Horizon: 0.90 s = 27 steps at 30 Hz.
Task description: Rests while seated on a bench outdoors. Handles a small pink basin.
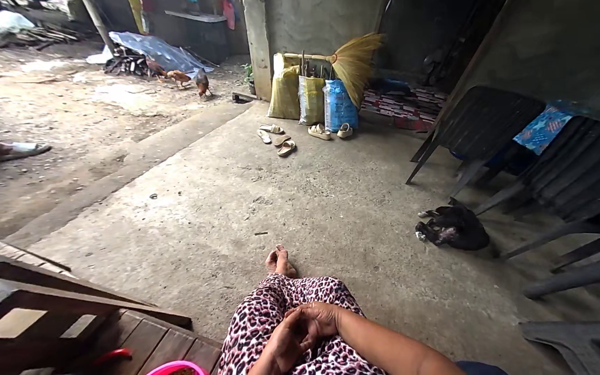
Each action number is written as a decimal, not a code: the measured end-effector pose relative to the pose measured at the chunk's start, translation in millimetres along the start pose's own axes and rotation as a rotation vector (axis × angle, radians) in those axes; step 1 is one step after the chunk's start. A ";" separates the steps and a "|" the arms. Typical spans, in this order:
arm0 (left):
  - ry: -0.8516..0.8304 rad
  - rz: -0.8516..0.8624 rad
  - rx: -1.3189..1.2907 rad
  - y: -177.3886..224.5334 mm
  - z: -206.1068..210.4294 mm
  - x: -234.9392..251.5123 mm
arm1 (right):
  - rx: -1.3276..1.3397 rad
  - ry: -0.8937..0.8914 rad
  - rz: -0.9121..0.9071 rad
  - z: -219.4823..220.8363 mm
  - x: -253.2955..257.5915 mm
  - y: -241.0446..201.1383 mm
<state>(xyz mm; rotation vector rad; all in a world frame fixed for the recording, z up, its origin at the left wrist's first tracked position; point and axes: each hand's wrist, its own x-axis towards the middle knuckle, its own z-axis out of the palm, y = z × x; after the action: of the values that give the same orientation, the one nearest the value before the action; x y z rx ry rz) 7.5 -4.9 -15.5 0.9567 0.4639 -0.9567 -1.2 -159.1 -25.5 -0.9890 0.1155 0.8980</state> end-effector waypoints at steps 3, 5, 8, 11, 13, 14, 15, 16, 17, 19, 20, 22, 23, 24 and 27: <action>0.020 -0.018 -0.004 -0.7 -2.7 2.8 | 0.089 -0.005 0.049 -7.4 3.8 3.1; 0.025 -0.023 -0.025 -0.8 -2.8 3.3 | 0.075 0.012 0.059 -1.2 1.3 -1.6; 0.013 -0.021 -0.044 -0.8 -4.3 2.2 | -0.017 -0.030 0.037 11.5 -5.4 -11.1; 0.002 0.003 -0.059 -0.5 -4.6 -0.2 | 0.001 0.082 0.020 9.7 -3.6 -5.6; 0.008 0.011 -0.058 -0.4 -5.3 -0.4 | 0.034 0.102 0.023 5.4 1.3 -1.7; 0.013 0.012 -0.060 -0.5 -5.9 -0.4 | 0.043 0.103 0.026 5.5 2.6 -1.5; 0.019 0.011 -0.062 -0.6 -6.5 -0.8 | 0.052 0.096 0.026 4.8 3.9 -0.8; 0.030 0.008 -0.066 -0.9 -6.3 -1.1 | 0.053 0.068 0.023 0.1 6.6 2.1; 0.035 0.006 -0.068 -0.7 -5.7 -1.5 | 0.049 0.027 0.018 -5.0 9.0 5.1; 0.039 0.005 -0.059 -0.3 -4.2 -2.8 | 0.034 -0.016 0.006 -8.2 8.6 6.6; 0.038 0.006 -0.049 -0.1 -3.2 -3.3 | 0.028 0.011 0.017 -4.6 5.8 4.1; 0.026 -0.002 -0.029 0.4 -0.3 -3.5 | -0.025 0.052 0.068 15.1 -6.6 -10.6; 0.017 -0.005 -0.020 -0.6 0.3 -2.7 | -0.035 0.041 0.073 15.8 -7.9 -11.4; 0.003 -0.011 -0.017 -2.2 -1.1 -0.5 | -0.027 0.011 0.061 8.8 -4.8 -6.9; -0.017 -0.007 -0.019 -4.7 -5.9 6.4 | 0.016 0.007 -0.001 -14.8 7.0 10.9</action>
<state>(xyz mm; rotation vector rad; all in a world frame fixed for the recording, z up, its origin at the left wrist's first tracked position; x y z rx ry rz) 7.3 -4.1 -25.3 0.9295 0.4616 -0.9640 0.1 -163.6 -44.6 -0.9776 0.1280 0.8913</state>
